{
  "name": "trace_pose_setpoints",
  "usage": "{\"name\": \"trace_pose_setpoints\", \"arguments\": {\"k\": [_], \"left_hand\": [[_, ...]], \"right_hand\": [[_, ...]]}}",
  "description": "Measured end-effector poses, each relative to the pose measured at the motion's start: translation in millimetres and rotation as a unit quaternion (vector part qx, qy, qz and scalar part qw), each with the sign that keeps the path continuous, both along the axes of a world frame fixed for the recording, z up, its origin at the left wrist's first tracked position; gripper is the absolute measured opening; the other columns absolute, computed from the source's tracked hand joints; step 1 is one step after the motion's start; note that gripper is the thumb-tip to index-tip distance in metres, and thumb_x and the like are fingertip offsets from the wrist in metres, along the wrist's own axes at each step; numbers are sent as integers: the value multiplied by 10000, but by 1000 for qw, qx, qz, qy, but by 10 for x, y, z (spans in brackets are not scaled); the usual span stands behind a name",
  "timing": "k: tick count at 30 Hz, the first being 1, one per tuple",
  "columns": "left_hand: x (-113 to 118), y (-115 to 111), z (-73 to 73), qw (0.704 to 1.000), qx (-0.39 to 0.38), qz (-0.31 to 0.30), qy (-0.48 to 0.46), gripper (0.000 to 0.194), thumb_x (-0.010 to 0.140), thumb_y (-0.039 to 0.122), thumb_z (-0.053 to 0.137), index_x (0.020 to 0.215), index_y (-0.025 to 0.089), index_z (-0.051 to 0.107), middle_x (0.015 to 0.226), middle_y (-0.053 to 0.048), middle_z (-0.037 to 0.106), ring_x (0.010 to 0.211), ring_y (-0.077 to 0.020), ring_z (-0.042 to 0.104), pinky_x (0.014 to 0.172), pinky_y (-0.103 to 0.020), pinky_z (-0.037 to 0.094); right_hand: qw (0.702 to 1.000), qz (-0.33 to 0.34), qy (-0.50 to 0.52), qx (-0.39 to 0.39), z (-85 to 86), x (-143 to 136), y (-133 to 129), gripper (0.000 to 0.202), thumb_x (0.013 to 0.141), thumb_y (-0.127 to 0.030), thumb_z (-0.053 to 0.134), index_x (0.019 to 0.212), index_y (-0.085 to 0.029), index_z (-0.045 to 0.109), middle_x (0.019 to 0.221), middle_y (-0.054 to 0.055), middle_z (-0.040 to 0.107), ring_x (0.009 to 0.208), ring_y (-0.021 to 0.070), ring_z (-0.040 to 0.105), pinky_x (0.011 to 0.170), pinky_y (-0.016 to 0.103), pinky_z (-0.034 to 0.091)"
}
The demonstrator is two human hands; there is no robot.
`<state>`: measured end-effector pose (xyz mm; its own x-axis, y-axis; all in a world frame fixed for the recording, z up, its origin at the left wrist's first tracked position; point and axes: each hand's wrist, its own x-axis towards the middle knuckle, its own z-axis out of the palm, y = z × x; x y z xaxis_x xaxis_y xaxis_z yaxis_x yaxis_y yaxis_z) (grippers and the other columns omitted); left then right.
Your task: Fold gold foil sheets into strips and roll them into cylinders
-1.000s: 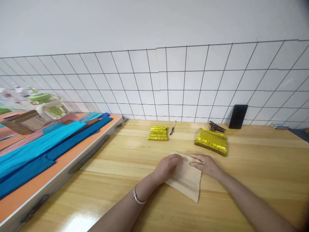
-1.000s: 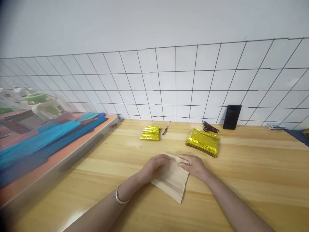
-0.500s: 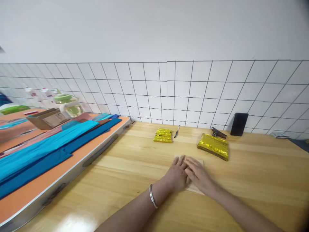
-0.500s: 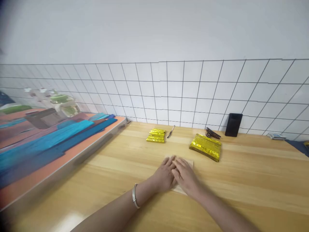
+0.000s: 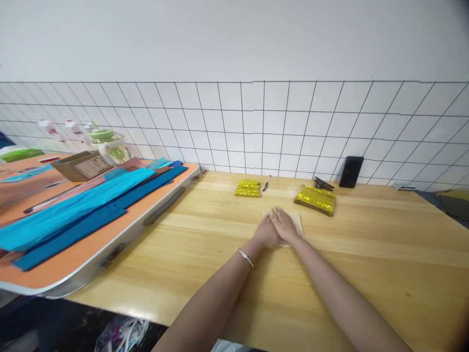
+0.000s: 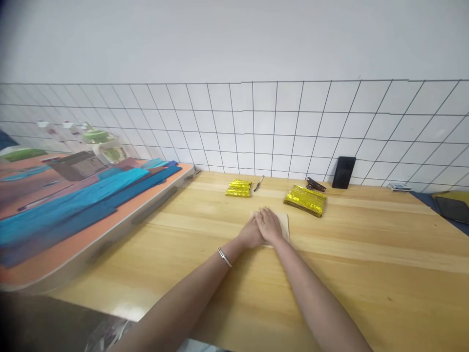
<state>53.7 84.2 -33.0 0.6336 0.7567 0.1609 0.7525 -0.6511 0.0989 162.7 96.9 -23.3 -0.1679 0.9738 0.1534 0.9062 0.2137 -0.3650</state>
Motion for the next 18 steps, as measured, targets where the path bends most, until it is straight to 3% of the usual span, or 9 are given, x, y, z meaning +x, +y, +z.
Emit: {"name": "trace_pose_setpoints", "arguments": {"k": [7, 18], "left_hand": [[0, -55, -34, 999, 16, 32, -22, 670, 871, 338, 360, 1443, 84, 121, 1477, -161, 225, 1360, -307, 180, 1089, -476, 105], [-173, -69, -74, 997, 29, 62, -20, 614, 909, 474, 252, 1415, 125, 245, 1471, -139, 258, 1363, -271, 186, 1085, -437, 143]], "right_hand": [[999, -15, -43, -26, -41, 126, -132, 666, 918, -531, 2, 1424, -194, 273, 1480, 28, 282, 1358, 192, 203, 1097, 356, 115], [993, 12, -117, -25, -19, 388, -302, 685, 892, -597, 43, 1440, -226, 223, 1517, 30, 158, 1385, 193, 86, 1098, 375, 37]]}}
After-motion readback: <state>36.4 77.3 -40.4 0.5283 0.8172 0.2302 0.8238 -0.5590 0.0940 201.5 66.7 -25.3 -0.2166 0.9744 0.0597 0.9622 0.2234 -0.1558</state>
